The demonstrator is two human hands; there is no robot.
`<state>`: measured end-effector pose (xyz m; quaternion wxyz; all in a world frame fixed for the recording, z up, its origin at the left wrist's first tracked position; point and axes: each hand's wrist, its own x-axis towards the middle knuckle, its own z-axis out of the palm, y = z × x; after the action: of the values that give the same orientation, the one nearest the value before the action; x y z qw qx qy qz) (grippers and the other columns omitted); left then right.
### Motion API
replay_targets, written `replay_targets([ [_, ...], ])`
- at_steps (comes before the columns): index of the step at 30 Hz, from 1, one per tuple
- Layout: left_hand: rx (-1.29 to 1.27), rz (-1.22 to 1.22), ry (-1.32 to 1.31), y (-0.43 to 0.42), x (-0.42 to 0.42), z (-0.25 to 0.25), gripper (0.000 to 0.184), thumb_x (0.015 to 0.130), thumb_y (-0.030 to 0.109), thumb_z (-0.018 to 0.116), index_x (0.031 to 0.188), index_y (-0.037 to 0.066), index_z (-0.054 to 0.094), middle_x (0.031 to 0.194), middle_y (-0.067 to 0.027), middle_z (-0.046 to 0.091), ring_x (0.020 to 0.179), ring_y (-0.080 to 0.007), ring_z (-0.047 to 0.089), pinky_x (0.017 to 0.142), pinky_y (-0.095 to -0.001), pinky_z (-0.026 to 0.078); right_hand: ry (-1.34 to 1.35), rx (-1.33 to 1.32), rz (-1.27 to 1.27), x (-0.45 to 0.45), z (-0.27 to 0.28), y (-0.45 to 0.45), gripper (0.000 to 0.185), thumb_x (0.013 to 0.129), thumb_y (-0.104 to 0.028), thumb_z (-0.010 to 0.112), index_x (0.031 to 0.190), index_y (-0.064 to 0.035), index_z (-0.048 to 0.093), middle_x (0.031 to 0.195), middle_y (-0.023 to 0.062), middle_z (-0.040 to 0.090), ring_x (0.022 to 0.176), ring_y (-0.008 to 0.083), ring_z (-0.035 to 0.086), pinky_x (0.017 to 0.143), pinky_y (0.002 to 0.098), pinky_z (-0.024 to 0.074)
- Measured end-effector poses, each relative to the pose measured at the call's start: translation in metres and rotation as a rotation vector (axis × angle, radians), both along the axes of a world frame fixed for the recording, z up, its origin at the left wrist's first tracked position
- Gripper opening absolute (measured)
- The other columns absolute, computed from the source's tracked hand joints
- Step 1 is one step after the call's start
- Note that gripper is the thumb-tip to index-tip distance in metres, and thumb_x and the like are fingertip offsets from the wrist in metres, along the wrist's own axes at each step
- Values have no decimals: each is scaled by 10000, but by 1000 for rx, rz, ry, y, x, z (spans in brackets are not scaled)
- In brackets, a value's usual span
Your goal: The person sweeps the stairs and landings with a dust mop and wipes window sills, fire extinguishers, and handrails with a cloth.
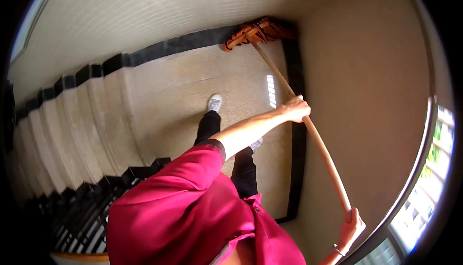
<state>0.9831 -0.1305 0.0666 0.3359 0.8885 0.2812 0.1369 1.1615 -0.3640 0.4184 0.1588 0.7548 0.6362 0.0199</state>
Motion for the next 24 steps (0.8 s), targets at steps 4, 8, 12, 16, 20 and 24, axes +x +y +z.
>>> replay_targets([
  [4,-118,158,23,11,-86,0,79,590,165,684,609,99,643,576,-79,601,588,-221,598,740,-363,422,127,-28,226,-8,4,78,121,658,27,550,650,-53,460,521,149,411,423,282,413,416,332,332],
  [8,-367,550,79,18,-206,-20,74,600,166,674,605,104,635,606,-102,602,617,-272,602,670,-401,457,90,-196,378,-60,-38,211,68,679,-20,600,694,-73,559,532,118,493,453,272,495,430,338,378],
  [12,-191,903,103,-39,-337,-77,139,616,212,670,571,106,592,574,-103,575,594,-308,576,576,-411,432,163,-259,851,-175,-107,272,94,696,-74,590,769,-120,552,513,64,498,454,213,524,418,325,398],
  [16,-51,1012,207,-115,-397,-80,193,644,248,652,550,102,568,563,-137,557,568,-312,572,579,-414,445,330,-195,1115,-220,-141,257,91,739,-88,560,721,-121,477,521,33,459,463,183,519,407,308,396],
  [20,-189,902,175,-136,-311,-39,87,638,174,608,587,104,599,598,-139,574,614,-318,588,597,-426,458,287,-195,922,-149,-86,192,116,707,-85,572,681,-103,460,505,52,447,457,205,508,418,314,388],
  [24,-186,692,101,-143,-167,-11,100,610,175,683,632,90,633,621,-93,612,584,-252,601,648,-388,456,182,-128,671,-44,-17,93,140,672,-25,576,660,-82,448,505,82,434,457,242,480,427,334,371],
])
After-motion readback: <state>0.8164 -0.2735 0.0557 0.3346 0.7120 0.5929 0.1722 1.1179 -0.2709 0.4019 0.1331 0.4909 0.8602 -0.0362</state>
